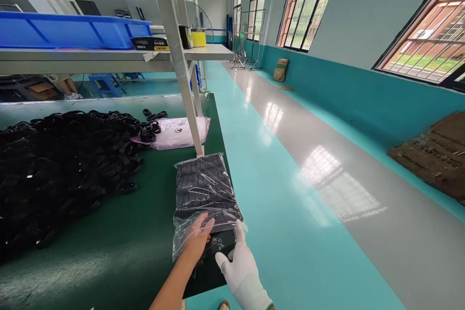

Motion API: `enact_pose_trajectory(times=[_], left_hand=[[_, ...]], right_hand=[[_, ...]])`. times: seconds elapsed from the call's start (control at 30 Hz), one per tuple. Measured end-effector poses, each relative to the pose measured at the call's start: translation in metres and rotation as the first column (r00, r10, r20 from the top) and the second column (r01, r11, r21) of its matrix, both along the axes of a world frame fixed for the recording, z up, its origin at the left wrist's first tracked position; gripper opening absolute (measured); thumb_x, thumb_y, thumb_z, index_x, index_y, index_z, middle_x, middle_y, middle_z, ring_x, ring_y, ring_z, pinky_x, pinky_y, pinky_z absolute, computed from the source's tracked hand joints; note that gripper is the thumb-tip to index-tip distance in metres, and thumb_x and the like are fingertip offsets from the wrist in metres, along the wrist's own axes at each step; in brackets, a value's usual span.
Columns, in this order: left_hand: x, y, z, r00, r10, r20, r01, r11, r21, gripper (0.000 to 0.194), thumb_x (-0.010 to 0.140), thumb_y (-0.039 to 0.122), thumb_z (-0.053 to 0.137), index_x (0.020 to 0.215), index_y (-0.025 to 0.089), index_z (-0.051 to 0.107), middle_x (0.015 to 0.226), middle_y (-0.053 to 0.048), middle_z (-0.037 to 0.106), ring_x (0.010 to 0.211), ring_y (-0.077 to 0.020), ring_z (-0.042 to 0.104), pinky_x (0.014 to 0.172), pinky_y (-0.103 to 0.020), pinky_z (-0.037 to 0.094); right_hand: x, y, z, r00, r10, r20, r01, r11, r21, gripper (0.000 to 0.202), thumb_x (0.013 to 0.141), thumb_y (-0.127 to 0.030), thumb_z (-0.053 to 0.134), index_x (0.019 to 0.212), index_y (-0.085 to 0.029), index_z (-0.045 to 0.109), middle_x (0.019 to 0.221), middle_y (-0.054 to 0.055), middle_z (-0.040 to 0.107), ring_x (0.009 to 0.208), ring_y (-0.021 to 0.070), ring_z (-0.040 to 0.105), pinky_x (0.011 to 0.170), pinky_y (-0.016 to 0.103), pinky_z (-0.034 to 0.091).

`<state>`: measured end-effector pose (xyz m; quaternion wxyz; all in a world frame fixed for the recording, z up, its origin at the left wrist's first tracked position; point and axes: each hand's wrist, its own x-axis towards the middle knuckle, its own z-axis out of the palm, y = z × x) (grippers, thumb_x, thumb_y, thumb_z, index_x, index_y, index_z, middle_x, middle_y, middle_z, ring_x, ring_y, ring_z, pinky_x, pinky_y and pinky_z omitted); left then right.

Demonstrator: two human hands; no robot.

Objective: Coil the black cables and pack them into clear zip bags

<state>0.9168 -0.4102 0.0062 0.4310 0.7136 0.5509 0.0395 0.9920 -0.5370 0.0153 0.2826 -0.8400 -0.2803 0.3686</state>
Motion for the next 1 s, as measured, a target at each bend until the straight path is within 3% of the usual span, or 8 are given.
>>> enact_pose_trajectory(times=[0.1,0.23,0.37,0.47,0.53,0.6,0.8,1.0], left_hand=[[-0.002,0.005,-0.003,0.999,-0.012,0.051,0.014,0.999,-0.050,0.045,0.083,0.042,0.045,0.122,0.020,0.052,0.111,-0.005,0.064,0.095,-0.0182,0.062,0.084,-0.027,0.046],[-0.004,0.007,-0.006,0.995,-0.005,0.103,0.015,0.996,-0.091,0.047,0.084,0.042,0.044,0.125,0.019,0.049,0.113,-0.006,0.063,0.092,-0.0173,0.062,0.082,-0.027,0.046],[-0.007,0.007,-0.010,0.988,0.012,0.156,0.008,0.992,-0.126,0.048,0.083,0.042,0.044,0.127,0.021,0.046,0.117,-0.006,0.061,0.083,-0.0153,0.063,0.077,-0.025,0.047],[-0.009,0.008,-0.016,0.979,0.020,0.202,0.015,0.986,-0.169,0.044,0.084,0.039,0.044,0.125,0.022,0.047,0.111,-0.005,0.063,0.070,-0.0125,0.062,0.068,-0.023,0.049],[-0.008,0.010,-0.020,0.973,0.030,0.229,0.018,0.979,-0.204,0.043,0.084,0.037,0.042,0.124,0.021,0.047,0.110,-0.005,0.062,0.063,-0.0109,0.060,0.062,-0.023,0.049],[-0.007,0.012,-0.023,0.968,0.041,0.247,0.021,0.970,-0.241,0.044,0.084,0.037,0.041,0.125,0.020,0.045,0.112,-0.007,0.061,0.060,-0.0100,0.058,0.058,-0.022,0.048],[-0.010,0.016,-0.020,0.958,0.016,0.285,0.080,0.944,-0.320,0.049,0.083,0.039,0.042,0.129,0.020,0.043,0.120,-0.008,0.057,0.066,-0.0113,0.059,0.060,-0.023,0.048],[-0.014,0.020,-0.014,0.976,-0.034,0.216,0.096,0.953,-0.287,0.053,0.083,0.046,0.040,0.130,0.024,0.042,0.132,-0.007,0.048,0.076,-0.0146,0.063,0.066,-0.026,0.050]], right_hand=[[0.001,0.003,-0.007,1.000,-0.001,0.001,0.001,1.000,0.012,0.086,0.073,-0.019,0.047,0.142,-0.018,-0.005,0.106,0.007,0.063,0.065,0.0163,0.061,0.063,0.027,0.043],[0.005,0.004,-0.015,0.999,0.013,-0.029,-0.010,0.996,0.085,0.087,0.072,-0.021,0.049,0.142,-0.023,-0.002,0.135,0.005,0.046,0.098,0.0195,0.059,0.078,0.028,0.043],[-0.002,0.003,-0.015,0.996,0.007,0.092,-0.009,1.000,0.021,0.066,0.082,-0.024,0.038,0.142,-0.021,0.011,0.124,0.007,0.055,0.096,0.0209,0.059,0.078,0.031,0.044],[-0.011,0.011,-0.011,0.914,0.212,0.345,-0.204,0.977,-0.060,0.056,0.082,-0.015,0.032,0.138,-0.022,0.031,0.111,0.008,0.061,0.094,0.0236,0.057,0.082,0.035,0.041],[-0.015,0.022,-0.008,0.849,0.342,0.404,-0.324,0.939,-0.114,0.063,0.079,-0.008,0.033,0.139,-0.026,0.029,0.111,0.007,0.061,0.094,0.0239,0.057,0.081,0.035,0.041],[-0.016,0.032,-0.006,0.842,0.388,0.375,-0.357,0.922,-0.152,0.070,0.076,-0.007,0.035,0.141,-0.029,0.018,0.112,0.007,0.061,0.090,0.0229,0.059,0.077,0.033,0.043],[-0.015,0.039,-0.010,0.857,0.391,0.335,-0.376,0.920,-0.111,0.075,0.075,-0.009,0.038,0.142,-0.029,0.012,0.115,0.005,0.061,0.098,0.0212,0.059,0.079,0.029,0.044],[-0.017,0.040,-0.016,0.873,0.344,0.347,-0.335,0.938,-0.088,0.078,0.073,-0.013,0.043,0.143,-0.025,0.011,0.110,0.008,0.063,0.103,0.0236,0.058,0.084,0.031,0.044]])
